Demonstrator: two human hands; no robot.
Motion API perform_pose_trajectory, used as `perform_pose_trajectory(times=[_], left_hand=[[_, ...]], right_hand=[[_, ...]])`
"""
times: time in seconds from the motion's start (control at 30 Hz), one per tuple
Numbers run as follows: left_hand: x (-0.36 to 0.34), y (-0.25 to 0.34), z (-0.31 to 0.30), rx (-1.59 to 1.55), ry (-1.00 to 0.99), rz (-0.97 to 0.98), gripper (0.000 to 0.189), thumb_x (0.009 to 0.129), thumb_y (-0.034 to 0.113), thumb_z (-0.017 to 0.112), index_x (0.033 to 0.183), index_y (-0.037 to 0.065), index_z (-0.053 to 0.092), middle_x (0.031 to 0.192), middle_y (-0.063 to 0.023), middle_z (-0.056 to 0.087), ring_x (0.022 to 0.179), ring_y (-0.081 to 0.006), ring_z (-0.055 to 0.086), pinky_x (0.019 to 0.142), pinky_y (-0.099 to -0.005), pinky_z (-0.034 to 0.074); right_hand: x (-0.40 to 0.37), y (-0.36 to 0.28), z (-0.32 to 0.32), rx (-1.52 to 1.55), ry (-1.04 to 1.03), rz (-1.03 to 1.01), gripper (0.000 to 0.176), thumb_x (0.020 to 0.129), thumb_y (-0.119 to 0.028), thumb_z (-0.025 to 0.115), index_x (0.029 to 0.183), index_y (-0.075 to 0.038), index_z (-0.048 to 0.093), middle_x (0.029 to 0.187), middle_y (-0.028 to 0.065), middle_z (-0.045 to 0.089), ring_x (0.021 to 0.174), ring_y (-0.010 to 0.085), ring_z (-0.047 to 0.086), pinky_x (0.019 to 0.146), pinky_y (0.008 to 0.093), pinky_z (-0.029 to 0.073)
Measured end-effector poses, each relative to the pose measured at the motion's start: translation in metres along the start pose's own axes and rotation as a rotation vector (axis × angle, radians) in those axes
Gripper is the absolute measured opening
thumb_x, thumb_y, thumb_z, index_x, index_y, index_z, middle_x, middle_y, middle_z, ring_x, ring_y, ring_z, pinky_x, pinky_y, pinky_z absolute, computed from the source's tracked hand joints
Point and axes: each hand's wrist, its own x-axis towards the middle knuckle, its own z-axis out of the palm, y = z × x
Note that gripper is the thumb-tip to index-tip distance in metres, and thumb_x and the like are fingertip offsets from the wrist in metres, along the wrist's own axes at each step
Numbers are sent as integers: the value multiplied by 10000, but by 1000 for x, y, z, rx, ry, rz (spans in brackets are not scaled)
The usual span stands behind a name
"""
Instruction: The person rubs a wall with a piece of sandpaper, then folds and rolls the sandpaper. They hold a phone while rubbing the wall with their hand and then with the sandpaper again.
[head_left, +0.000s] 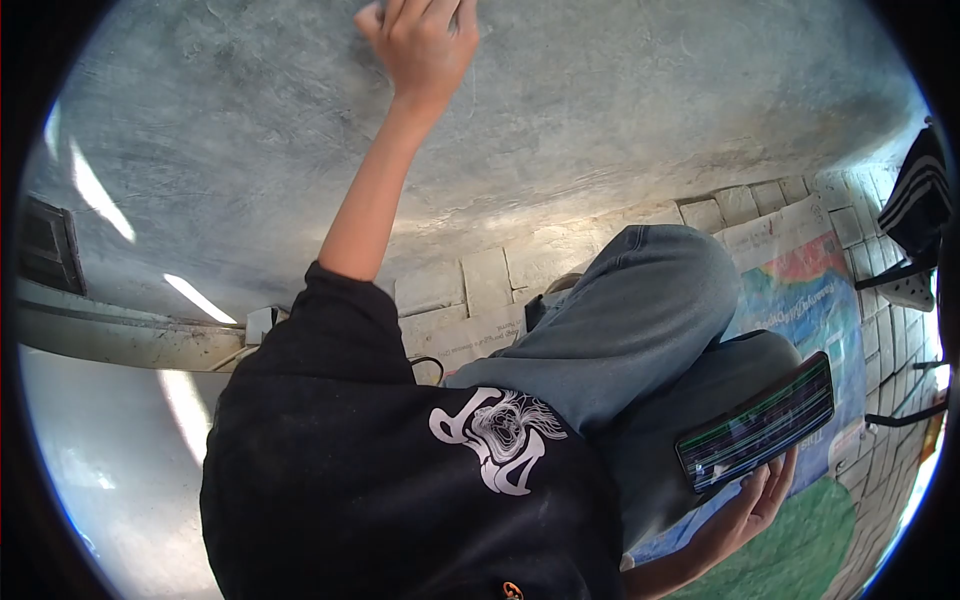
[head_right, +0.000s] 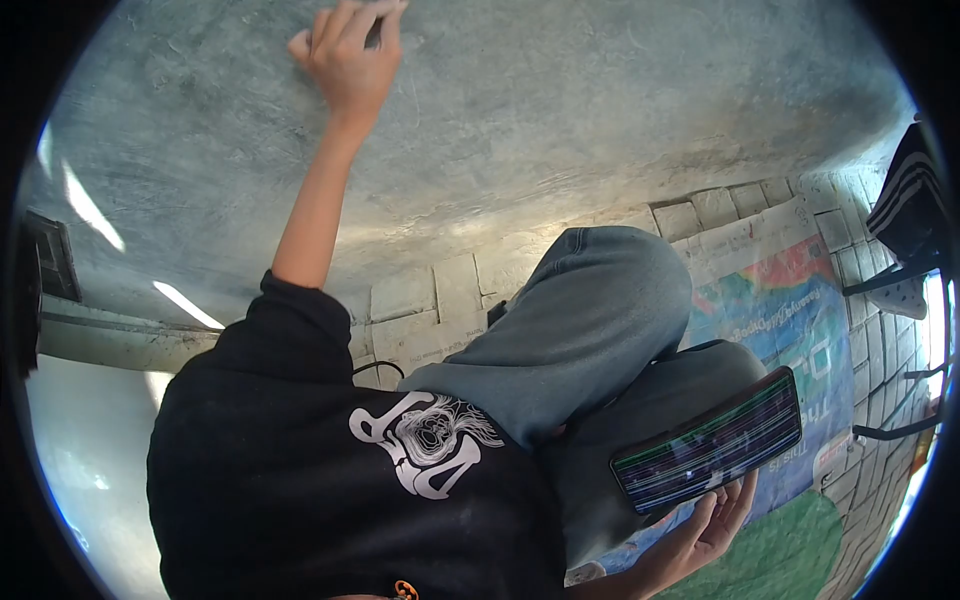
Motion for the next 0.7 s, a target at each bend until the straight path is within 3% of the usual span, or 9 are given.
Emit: perform_pose_trajectory(times=[0.2, 0.4, 0.7], left_hand=[[47, 16, 37, -85, 102, -23, 48, 801, 138, 697, 786, 117, 656, 701, 34, 554, 707, -140, 490, 699, -327, 270], [33, 19, 23, -116, 24, -38, 54, 800, 129, 697, 775, 113, 652, 699, 23, 554, 708, -141, 490, 696, -329, 271], [0, 14, 14, -73, -31, -30, 63, 774, 125, 724, 767, 109, 664, 696, 21, 564, 688, -141, 482, 688, -326, 269]], right_hand=[[0, -2, 4, 31, 21, -27, 512, 902, -181, 466, 1381, -16, 394, 1081, 4, 568, 928, 70, 486, 795, 234, 340], [-1, -1, 4, 23, 56, 0, 510, 904, -183, 485, 1380, -21, 398, 1039, -13, 561, 856, 46, 456, 756, 225, 330], [6, 2, 6, 66, 20, -38, 507, 915, -174, 492, 1376, 5, 383, 1053, 14, 568, 905, 64, 500, 767, 223, 362]])
